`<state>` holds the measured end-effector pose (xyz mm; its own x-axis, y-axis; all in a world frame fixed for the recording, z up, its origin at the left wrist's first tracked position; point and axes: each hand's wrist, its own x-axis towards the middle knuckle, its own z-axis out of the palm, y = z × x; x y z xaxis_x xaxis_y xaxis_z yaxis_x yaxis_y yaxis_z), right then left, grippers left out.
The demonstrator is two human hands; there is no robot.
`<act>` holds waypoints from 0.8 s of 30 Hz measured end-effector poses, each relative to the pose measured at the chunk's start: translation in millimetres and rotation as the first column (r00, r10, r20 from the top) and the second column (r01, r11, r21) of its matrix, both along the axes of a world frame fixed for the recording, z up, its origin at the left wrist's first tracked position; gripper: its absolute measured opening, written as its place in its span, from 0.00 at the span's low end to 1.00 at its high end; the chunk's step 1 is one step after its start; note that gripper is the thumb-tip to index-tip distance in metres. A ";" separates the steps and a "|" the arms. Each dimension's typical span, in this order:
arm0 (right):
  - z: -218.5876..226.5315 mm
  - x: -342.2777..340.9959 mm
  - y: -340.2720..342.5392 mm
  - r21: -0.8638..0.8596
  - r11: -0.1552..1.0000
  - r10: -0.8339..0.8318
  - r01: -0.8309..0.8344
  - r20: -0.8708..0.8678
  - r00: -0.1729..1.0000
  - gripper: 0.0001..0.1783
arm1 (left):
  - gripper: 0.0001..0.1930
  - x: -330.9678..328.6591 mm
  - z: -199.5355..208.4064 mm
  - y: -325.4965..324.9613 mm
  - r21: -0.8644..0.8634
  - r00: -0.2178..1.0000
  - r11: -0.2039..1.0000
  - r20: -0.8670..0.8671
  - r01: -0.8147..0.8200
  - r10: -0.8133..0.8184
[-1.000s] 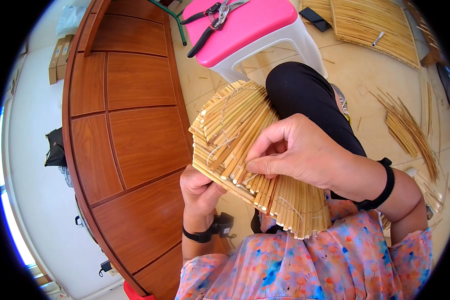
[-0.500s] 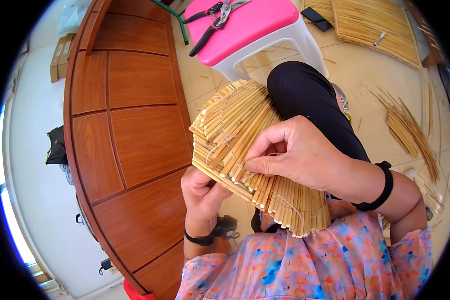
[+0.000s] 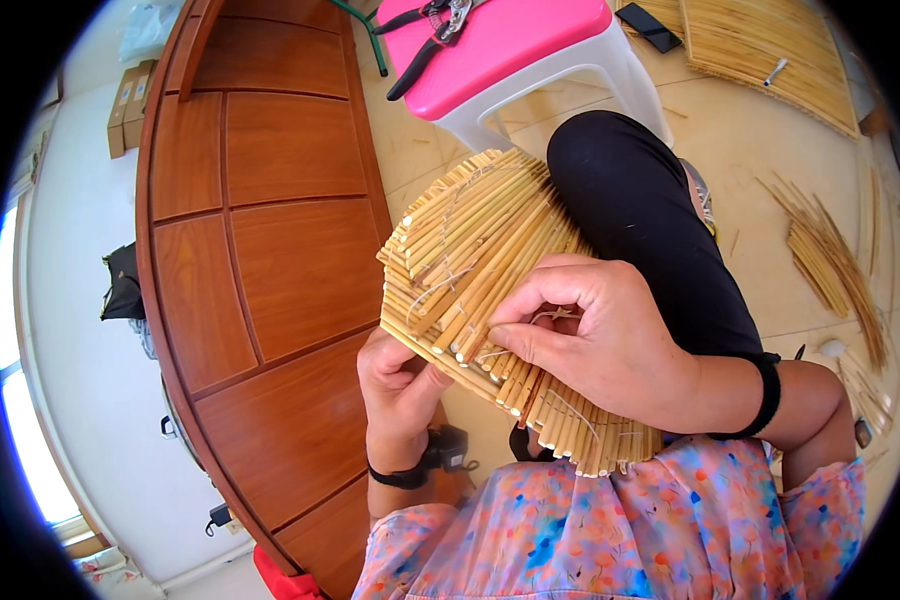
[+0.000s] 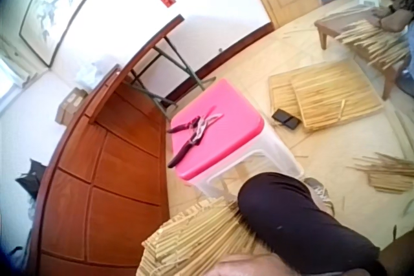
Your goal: The person assembles a circular straw item by threading a needle and string through bundles of straw, then uses snips to trim the edges of the straw to a uniform shape.
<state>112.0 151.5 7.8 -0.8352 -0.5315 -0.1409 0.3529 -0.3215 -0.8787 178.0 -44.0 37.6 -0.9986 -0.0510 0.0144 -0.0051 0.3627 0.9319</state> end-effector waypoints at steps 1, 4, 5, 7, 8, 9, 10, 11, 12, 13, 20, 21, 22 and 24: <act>-0.3 -0.6 0.7 -0.003 1.000 0.001 -0.001 0.003 1.000 0.02 | 0.12 1.0 1.1 2.1 0.021 1.000 0.999 0.003 -0.027 0.027; -1.3 -1.4 3.1 0.046 0.999 0.017 -0.012 -0.102 0.995 0.02 | 0.12 1.4 1.0 9.4 0.079 0.993 0.992 0.068 -0.097 0.092; -3.0 -0.1 2.8 0.023 1.000 -0.002 0.004 -0.103 0.995 0.02 | 0.12 1.7 0.0 10.4 0.078 0.993 0.992 0.069 -0.098 0.093; -3.1 -0.2 4.6 0.001 1.000 -0.019 0.020 -0.106 0.994 0.03 | 0.13 2.2 -1.9 10.9 0.112 0.992 0.987 0.058 -0.114 0.108; -1.8 -1.0 7.3 0.034 0.999 -0.006 0.011 -0.129 0.992 0.04 | 0.13 1.3 -1.0 10.9 0.114 0.992 0.987 0.057 -0.115 0.109; 0.4 -2.3 10.1 0.074 0.997 0.012 -0.001 -0.156 0.988 0.05 | 0.13 -0.3 0.4 10.8 0.073 0.998 0.995 0.020 -0.068 0.066; 2.8 -3.1 12.4 0.082 0.997 0.018 -0.004 -0.163 0.986 0.05 | 0.13 -2.4 1.9 11.1 0.031 1.000 0.999 -0.016 -0.022 0.023; 5.5 -3.1 14.6 0.068 0.997 -0.010 0.022 -0.171 0.985 0.05 | 0.13 -5.9 4.1 13.0 0.040 0.999 0.999 -0.023 -0.025 0.026; 8.3 -3.7 17.6 0.061 0.997 -0.033 0.045 -0.187 0.982 0.06 | 0.11 -10.9 6.0 16.8 -0.050 0.998 0.999 -0.059 0.010 -0.013; 10.6 -4.0 21.1 0.079 0.996 -0.022 0.039 -0.202 0.979 0.06 | 0.09 -16.4 8.5 20.1 -0.142 0.994 0.989 -0.090 0.041 -0.054; 32.2 2.0 50.3 0.196 0.966 -0.062 0.170 -0.465 0.883 0.10 | 0.08 -58.0 30.4 31.8 -0.412 0.887 0.861 -0.214 0.298 -0.410; 36.7 3.7 54.0 0.249 0.945 -0.058 0.212 -0.510 0.858 0.10 | 0.09 -64.1 33.2 35.2 -0.450 0.874 0.838 -0.213 0.309 -0.436; 41.3 5.9 56.5 0.296 0.922 -0.050 0.250 -0.550 0.834 0.10 | 0.09 -67.4 36.2 36.5 -0.434 0.868 0.849 -0.241 0.303 -0.433; 47.9 11.4 56.6 0.350 0.883 -0.026 0.312 -0.628 0.778 0.12 | 0.10 -73.0 40.5 36.9 -0.551 0.841 0.763 -0.185 0.339 -0.508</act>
<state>123.4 208.1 55.7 -0.8925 -0.3818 0.2403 -0.3050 0.1181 -0.9450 105.0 -7.1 78.1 -0.8512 0.4742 0.2249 0.5113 0.6524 0.5595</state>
